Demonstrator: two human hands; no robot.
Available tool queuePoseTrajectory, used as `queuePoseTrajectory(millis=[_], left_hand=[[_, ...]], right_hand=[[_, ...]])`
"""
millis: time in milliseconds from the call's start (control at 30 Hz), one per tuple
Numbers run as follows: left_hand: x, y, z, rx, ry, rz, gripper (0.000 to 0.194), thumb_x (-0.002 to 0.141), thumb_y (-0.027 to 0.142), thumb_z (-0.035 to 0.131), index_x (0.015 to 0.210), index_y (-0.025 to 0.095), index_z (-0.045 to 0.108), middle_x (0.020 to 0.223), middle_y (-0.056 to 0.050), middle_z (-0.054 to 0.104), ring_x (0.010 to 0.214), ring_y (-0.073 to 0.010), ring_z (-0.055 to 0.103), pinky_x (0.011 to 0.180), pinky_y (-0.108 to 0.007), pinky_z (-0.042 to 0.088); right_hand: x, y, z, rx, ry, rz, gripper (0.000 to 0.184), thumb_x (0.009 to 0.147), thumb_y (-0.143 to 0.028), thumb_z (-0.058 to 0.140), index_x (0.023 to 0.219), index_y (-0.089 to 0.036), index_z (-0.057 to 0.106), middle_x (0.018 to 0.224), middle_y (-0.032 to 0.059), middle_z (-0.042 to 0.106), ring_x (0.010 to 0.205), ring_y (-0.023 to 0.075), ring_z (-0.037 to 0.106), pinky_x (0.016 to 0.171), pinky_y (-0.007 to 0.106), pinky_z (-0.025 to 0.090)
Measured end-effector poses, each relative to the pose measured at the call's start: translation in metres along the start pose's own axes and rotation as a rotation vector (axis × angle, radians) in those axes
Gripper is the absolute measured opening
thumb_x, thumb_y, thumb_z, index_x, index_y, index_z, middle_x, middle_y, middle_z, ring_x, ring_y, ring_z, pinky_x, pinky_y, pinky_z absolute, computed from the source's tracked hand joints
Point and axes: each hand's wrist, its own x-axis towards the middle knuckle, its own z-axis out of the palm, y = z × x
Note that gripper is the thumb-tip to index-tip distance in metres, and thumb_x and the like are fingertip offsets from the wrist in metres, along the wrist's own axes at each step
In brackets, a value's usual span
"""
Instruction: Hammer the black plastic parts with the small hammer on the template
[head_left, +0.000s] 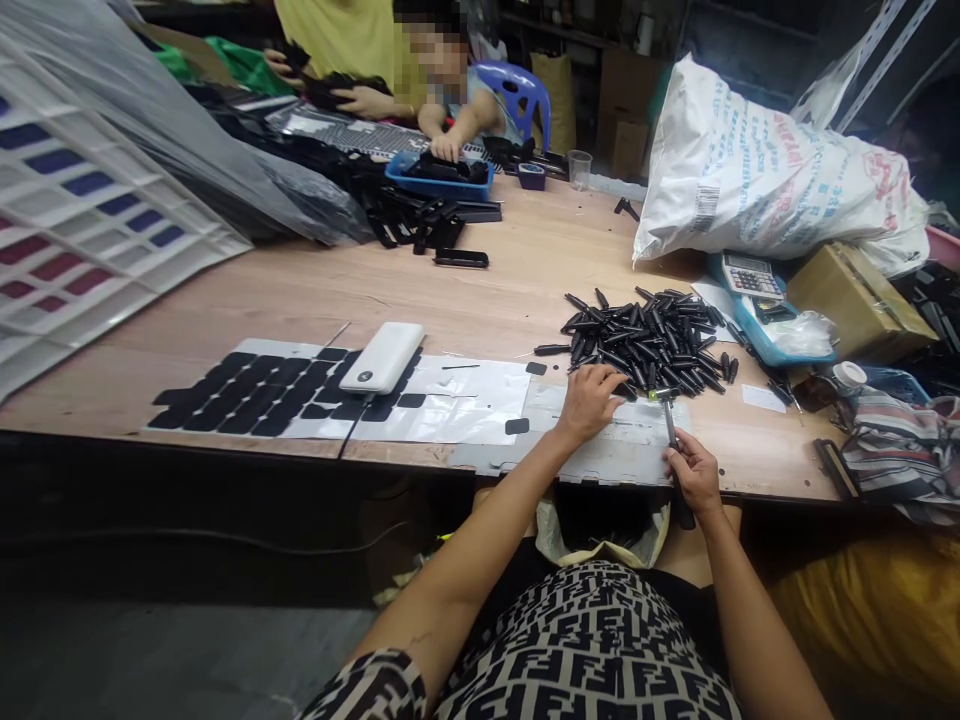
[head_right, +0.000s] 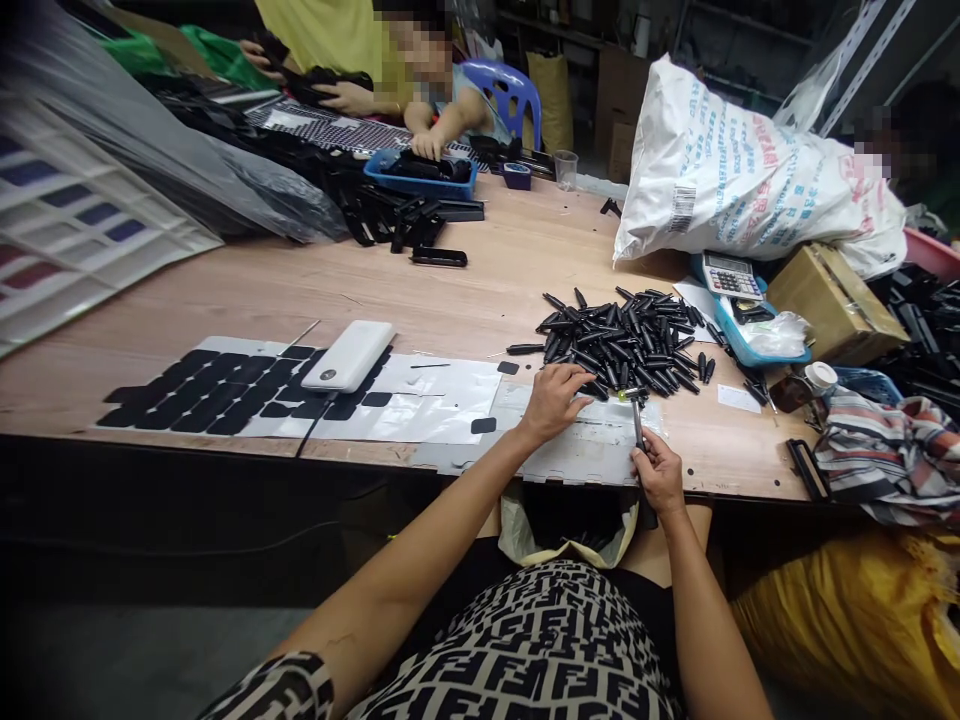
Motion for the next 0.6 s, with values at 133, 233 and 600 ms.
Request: queuePoseTrajectory(millis=[133, 233, 600], left_hand=[[0.030, -0.014, 0.015, 0.117, -0.041, 0.104, 0.033, 0.078, 0.020, 0.074, 0.109, 0.026, 0.071, 0.131, -0.010, 0.054, 0.124, -0.0304, 0.043, 0.105, -0.046, 0.035], [0.027, -0.016, 0.019, 0.137, -0.025, 0.134, 0.025, 0.077, 0.019, 0.075, 0.101, 0.024, 0.072, 0.131, -0.010, 0.054, 0.125, -0.0307, 0.041, 0.105, -0.046, 0.033], [-0.025, -0.018, 0.024, -0.160, -0.138, -0.118, 0.025, 0.083, 0.041, 0.071, 0.103, 0.027, 0.076, 0.091, -0.003, 0.064, 0.093, -0.0208, 0.052, 0.086, -0.037, 0.040]], right_hand=[[0.000, -0.001, 0.000, 0.002, 0.009, 0.007, 0.056, 0.080, -0.042, 0.066, 0.127, -0.013, 0.060, 0.078, 0.0013, 0.063, 0.052, 0.0095, 0.053, 0.045, 0.022, 0.045], [0.000, -0.001, 0.001, 0.007, 0.013, 0.009, 0.056, 0.081, -0.041, 0.065, 0.129, -0.012, 0.059, 0.079, 0.0017, 0.063, 0.052, 0.0097, 0.054, 0.044, 0.022, 0.044], [0.000, 0.000, 0.001, -0.023, 0.001, -0.014, 0.055, 0.082, -0.041, 0.064, 0.129, -0.013, 0.060, 0.079, 0.0014, 0.062, 0.055, 0.0094, 0.054, 0.045, 0.021, 0.045]])
